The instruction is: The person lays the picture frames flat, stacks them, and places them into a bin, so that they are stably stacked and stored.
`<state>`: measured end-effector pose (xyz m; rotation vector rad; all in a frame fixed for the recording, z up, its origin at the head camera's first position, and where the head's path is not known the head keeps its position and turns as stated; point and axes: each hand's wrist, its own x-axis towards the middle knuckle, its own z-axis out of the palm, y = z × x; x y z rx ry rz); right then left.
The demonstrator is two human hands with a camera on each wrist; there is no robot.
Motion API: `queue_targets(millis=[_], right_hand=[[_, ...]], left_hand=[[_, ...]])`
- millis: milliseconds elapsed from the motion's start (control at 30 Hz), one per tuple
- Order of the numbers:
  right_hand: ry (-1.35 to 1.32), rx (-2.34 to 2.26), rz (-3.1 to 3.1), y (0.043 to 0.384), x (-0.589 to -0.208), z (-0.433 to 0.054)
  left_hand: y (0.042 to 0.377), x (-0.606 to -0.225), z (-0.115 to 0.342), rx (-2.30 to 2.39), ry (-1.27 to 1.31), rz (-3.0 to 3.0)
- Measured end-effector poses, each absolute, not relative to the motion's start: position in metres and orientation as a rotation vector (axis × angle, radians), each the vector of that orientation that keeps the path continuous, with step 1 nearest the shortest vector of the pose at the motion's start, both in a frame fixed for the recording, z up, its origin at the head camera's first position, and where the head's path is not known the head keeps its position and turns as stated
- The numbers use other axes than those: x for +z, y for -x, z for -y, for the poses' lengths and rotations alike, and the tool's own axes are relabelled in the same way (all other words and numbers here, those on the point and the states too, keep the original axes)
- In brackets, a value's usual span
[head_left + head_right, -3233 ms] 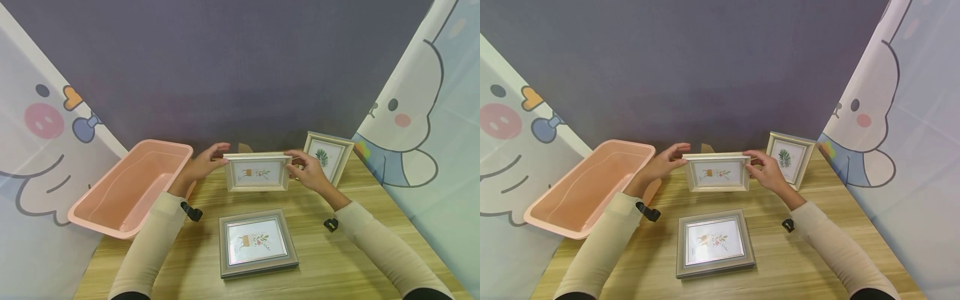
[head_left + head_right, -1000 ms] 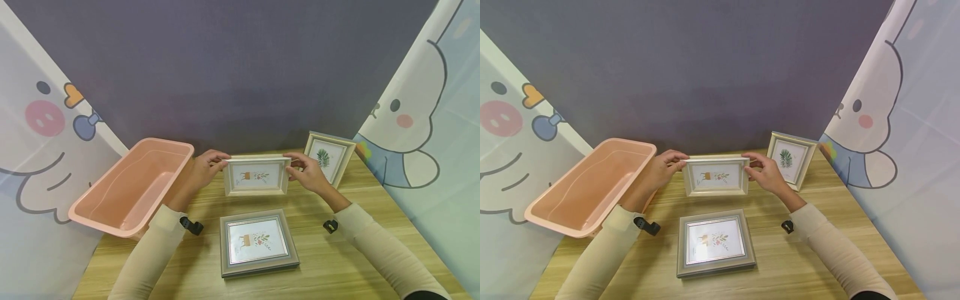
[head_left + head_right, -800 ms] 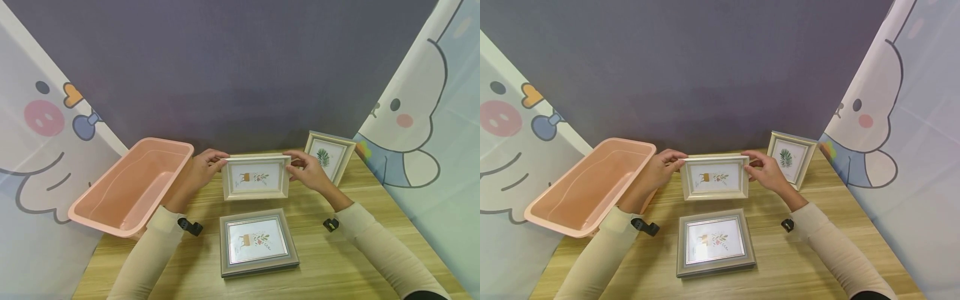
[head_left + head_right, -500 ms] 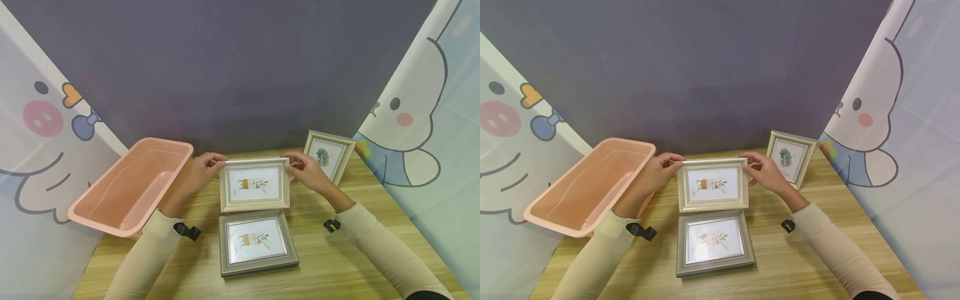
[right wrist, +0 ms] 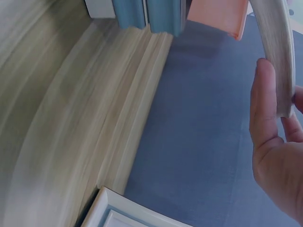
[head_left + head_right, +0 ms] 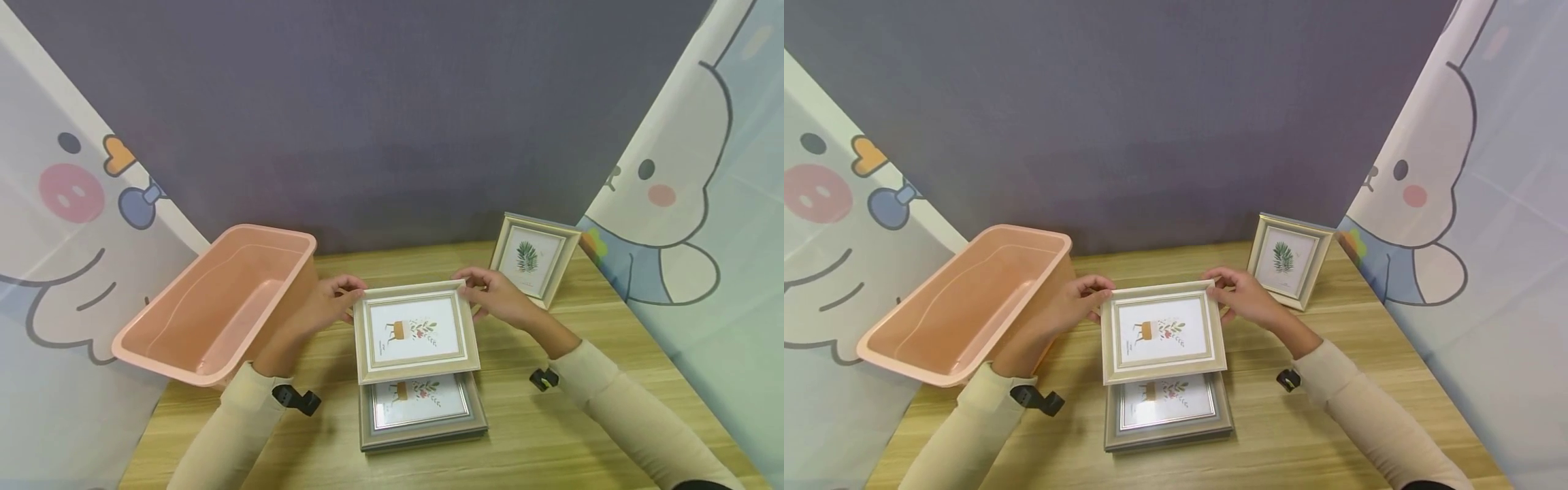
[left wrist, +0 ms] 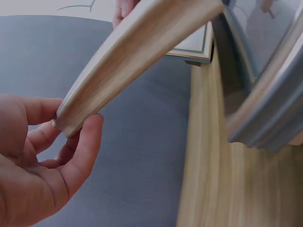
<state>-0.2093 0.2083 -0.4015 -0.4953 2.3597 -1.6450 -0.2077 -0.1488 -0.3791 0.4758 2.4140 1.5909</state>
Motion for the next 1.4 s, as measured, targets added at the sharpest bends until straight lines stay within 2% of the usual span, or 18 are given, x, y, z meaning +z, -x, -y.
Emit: queue_targets(millis=[333, 533, 900, 1400], right_hand=[[0.403, -1.551, -2.276, 0.2, -0.416, -0.203], [0.433, -1.521, -2.237, 0.196, -0.425, -0.202], [0.456, -1.445, -2.209, 0.187, -0.431, -0.197], [0.417, -1.398, -2.184, 0.179, -0.434, -0.196]], left_hand=[[0.193, -0.396, 0.15, 1.524, -0.349, -2.332], [0.186, -0.407, 0.149, 1.456, -0.309, -2.351], [0.18, -0.424, 0.155, 1.435, -0.36, -2.255], [0.175, -0.429, 0.156, 1.381, -0.383, -2.222]])
